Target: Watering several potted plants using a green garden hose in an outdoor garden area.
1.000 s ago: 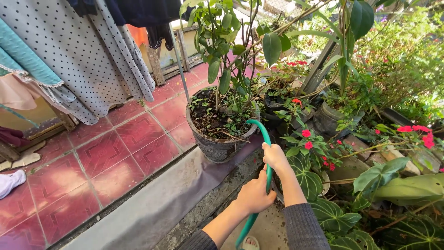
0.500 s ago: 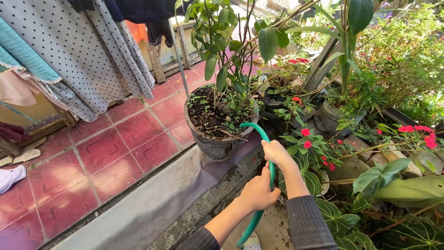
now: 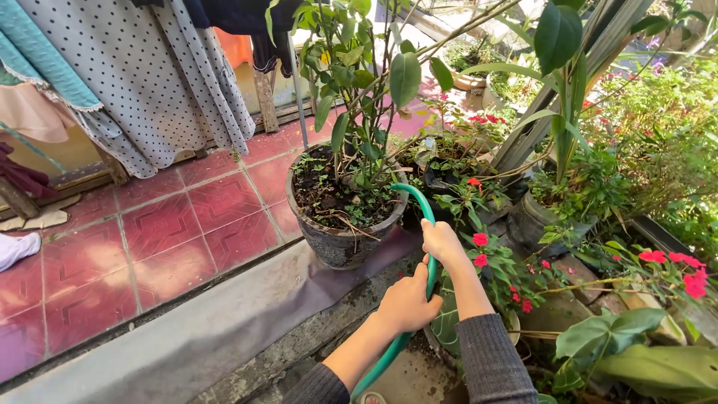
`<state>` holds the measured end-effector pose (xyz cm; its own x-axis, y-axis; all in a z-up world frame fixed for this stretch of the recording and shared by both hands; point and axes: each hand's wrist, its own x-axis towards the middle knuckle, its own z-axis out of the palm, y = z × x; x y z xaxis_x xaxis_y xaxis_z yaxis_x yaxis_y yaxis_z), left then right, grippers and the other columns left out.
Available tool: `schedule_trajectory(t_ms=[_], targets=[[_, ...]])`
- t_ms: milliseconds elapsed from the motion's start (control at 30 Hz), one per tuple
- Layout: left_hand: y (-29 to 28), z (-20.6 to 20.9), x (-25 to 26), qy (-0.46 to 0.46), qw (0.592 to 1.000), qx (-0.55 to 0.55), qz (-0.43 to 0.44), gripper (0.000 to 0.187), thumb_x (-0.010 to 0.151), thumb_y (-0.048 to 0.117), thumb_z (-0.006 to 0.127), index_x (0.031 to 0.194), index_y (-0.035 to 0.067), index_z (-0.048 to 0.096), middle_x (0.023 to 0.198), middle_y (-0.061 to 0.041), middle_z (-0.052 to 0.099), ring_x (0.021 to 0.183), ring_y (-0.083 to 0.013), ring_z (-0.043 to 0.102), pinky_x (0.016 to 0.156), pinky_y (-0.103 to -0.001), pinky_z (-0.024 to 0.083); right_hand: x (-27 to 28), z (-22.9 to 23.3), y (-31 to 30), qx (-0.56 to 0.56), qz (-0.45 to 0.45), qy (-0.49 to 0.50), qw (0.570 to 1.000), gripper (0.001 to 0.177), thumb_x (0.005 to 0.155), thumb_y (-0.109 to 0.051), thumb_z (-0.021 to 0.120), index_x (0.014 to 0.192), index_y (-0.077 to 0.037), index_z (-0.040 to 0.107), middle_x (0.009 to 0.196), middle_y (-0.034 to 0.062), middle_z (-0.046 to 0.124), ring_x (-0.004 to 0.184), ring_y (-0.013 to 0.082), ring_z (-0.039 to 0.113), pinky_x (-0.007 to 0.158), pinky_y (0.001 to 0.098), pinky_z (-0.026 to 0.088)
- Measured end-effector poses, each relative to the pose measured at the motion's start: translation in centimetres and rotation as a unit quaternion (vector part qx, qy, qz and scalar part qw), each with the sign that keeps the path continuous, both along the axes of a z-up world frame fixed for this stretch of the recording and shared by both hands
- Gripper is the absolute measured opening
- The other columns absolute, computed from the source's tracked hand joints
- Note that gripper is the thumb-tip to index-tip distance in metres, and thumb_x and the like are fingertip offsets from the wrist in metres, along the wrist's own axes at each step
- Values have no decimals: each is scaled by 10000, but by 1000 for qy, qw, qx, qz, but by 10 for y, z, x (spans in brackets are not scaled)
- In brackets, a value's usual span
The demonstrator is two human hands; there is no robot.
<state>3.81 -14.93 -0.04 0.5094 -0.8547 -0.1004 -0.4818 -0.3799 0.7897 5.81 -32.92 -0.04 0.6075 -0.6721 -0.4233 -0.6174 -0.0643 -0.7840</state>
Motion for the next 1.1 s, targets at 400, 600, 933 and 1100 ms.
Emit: schedule_trajectory(t_ms=[400,600,933,1100], targets=[[-14,-9,-24,-17,996,-9,89,818,826,301,613,1475,-79,293,852,-285,681,824,-469,690,779,-550,555,15,-44,-16,34,113,-12,993,490,1025,-398,491,797,32,543,644,132,600,431,278,605,465,421,519],[0,-18,-25,-33,990,20,137,601,824,308,621,1285,-25,427,836,-271,680,819,-471,684,767,-554,550,19,-25,16,39,145,-22,988,472,1023,-407,474,804,9,513,627,116,591,427,256,599,445,404,503],[-10,-20,-39,-30,991,27,125,560,830,317,607,1256,-10,450,835,-256,687,806,-464,690,769,-559,546,-4,-29,4,14,106,-21,994,424,1007,-417,485,895,-14,555,649,97,611,436,243,612,464,387,516],[-13,-7,-43,-37,993,36,108,557,831,308,590,1259,-24,462,831,-258,686,791,-470,684,766,-553,543,-11,-20,0,36,60,-21,997,427,1017,-419,493,977,-3,579,668,110,605,442,246,599,462,379,517]])
